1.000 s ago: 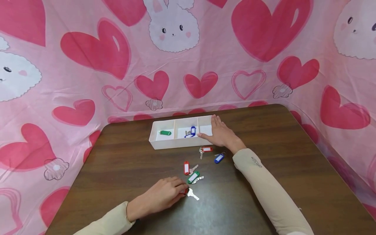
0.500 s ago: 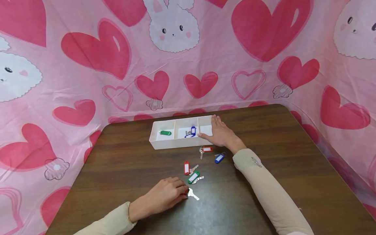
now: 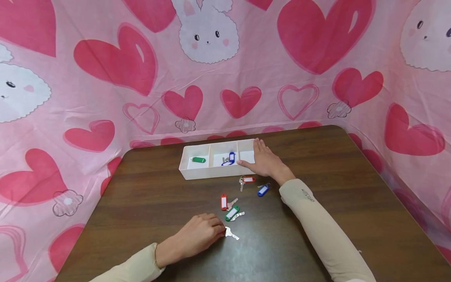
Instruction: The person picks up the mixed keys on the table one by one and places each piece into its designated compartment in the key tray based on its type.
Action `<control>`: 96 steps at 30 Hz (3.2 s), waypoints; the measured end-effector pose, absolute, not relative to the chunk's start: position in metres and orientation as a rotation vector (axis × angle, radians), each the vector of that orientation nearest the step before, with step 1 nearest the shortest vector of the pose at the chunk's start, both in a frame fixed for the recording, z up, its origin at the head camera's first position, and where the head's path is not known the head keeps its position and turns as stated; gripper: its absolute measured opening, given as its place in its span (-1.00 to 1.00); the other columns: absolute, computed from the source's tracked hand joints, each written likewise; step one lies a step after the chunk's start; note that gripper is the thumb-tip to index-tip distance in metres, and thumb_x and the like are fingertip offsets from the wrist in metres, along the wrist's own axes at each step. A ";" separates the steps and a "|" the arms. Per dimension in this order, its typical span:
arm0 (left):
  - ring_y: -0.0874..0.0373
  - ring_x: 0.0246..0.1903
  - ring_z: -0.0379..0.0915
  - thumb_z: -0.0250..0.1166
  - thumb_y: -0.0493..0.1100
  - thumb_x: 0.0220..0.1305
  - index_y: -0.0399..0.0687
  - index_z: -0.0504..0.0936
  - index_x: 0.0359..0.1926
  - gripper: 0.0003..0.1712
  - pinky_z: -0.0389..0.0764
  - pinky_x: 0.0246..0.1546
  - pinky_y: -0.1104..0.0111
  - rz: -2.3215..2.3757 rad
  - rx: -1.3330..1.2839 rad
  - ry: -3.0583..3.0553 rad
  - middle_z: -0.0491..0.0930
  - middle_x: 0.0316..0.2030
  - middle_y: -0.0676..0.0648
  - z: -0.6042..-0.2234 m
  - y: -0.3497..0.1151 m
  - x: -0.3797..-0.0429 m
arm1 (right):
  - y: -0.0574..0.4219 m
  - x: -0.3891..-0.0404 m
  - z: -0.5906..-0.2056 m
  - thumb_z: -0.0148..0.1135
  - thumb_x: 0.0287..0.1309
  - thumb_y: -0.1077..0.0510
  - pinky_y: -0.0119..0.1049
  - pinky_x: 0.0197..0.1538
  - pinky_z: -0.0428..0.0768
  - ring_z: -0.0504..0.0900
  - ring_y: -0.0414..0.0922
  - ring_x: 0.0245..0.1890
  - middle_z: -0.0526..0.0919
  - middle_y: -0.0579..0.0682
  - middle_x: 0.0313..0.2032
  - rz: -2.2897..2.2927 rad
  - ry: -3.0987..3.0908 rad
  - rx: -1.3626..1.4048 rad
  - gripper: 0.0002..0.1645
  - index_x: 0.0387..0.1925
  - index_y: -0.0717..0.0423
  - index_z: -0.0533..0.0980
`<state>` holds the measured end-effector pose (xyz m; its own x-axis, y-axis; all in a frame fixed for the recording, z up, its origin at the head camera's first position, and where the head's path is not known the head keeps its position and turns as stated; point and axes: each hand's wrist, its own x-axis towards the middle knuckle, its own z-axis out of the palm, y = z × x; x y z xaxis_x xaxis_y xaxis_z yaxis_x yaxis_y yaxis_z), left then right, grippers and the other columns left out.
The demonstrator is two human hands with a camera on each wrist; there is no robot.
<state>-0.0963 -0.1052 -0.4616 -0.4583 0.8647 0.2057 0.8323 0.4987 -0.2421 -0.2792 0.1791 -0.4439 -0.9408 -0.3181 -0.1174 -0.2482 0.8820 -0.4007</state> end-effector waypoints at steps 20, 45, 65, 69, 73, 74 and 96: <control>0.30 -0.33 0.54 0.41 -0.10 0.41 0.10 0.77 -0.28 -0.92 0.56 -0.41 0.52 -0.122 -1.409 -2.683 0.71 -0.35 0.16 -0.457 -0.105 -0.099 | 0.179 -0.280 -0.443 -0.05 0.23 -0.71 0.22 0.69 -0.06 -0.33 0.24 0.72 -0.33 0.27 0.70 -0.591 2.873 -0.436 0.52 0.67 0.28 -0.36; 0.38 -0.47 0.49 0.41 -0.23 0.39 -0.08 0.77 -0.19 -0.96 0.56 -0.38 0.63 -0.244 -1.355 -2.845 0.72 -0.43 0.07 -0.445 -0.110 -0.105 | 0.179 -0.279 -0.445 -0.05 0.23 -0.71 0.20 0.70 -0.07 -0.33 0.24 0.72 -0.33 0.29 0.69 -0.595 2.872 -0.439 0.53 0.66 0.31 -0.36; 0.46 -0.40 0.61 0.43 -0.27 0.36 -0.15 0.84 -0.12 -0.88 0.66 -0.27 0.67 -0.724 -1.250 -2.895 0.85 -0.27 -0.01 -0.423 -0.115 -0.114 | 0.180 -0.280 -0.447 -0.06 0.24 -0.71 0.21 0.70 -0.09 -0.33 0.25 0.71 -0.33 0.29 0.69 -0.606 2.871 -0.455 0.52 0.66 0.30 -0.37; 0.45 -0.45 0.54 0.43 -0.28 0.36 -0.16 0.84 -0.11 -0.87 0.61 -0.35 0.70 -0.765 -1.222 -2.895 0.86 -0.26 -0.04 -0.419 -0.117 -0.117 | 0.180 -0.280 -0.446 -0.06 0.23 -0.71 0.21 0.70 -0.08 -0.34 0.24 0.72 -0.33 0.28 0.70 -0.603 2.874 -0.450 0.52 0.66 0.29 -0.36; 0.43 -0.50 0.45 0.43 -0.28 0.36 -0.15 0.84 -0.15 -0.90 0.55 -0.42 0.69 -0.784 -1.204 -2.854 0.85 -0.30 -0.04 -0.416 -0.118 -0.120 | 0.180 -0.279 -0.447 -0.06 0.23 -0.72 0.20 0.70 -0.07 -0.33 0.24 0.72 -0.33 0.28 0.70 -0.599 2.876 -0.447 0.53 0.66 0.30 -0.36; 0.42 -0.50 0.44 0.43 -0.28 0.35 -0.15 0.84 -0.16 -0.90 0.54 -0.42 0.68 -0.786 -1.203 -2.839 0.84 -0.31 -0.04 -0.415 -0.118 -0.120 | 0.179 -0.279 -0.447 -0.06 0.23 -0.72 0.21 0.70 -0.08 -0.33 0.25 0.72 -0.33 0.29 0.69 -0.596 2.877 -0.449 0.53 0.66 0.31 -0.35; 0.41 -0.61 0.32 0.44 -0.27 0.34 -0.19 0.83 -0.07 -0.82 0.42 -0.62 0.57 -1.021 -1.064 -2.808 0.84 -0.30 -0.08 -0.392 -0.120 -0.138 | 0.179 -0.281 -0.447 -0.08 0.21 -0.74 0.20 0.69 -0.07 -0.34 0.23 0.72 -0.35 0.27 0.70 -0.569 2.876 -0.438 0.54 0.66 0.29 -0.37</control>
<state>-0.1384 -0.1199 -0.3924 -0.7745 0.6036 0.1890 0.5842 0.5680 0.5798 -0.2806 0.1790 -0.4469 -0.9411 -0.3181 -0.1149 -0.2505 0.8837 -0.3953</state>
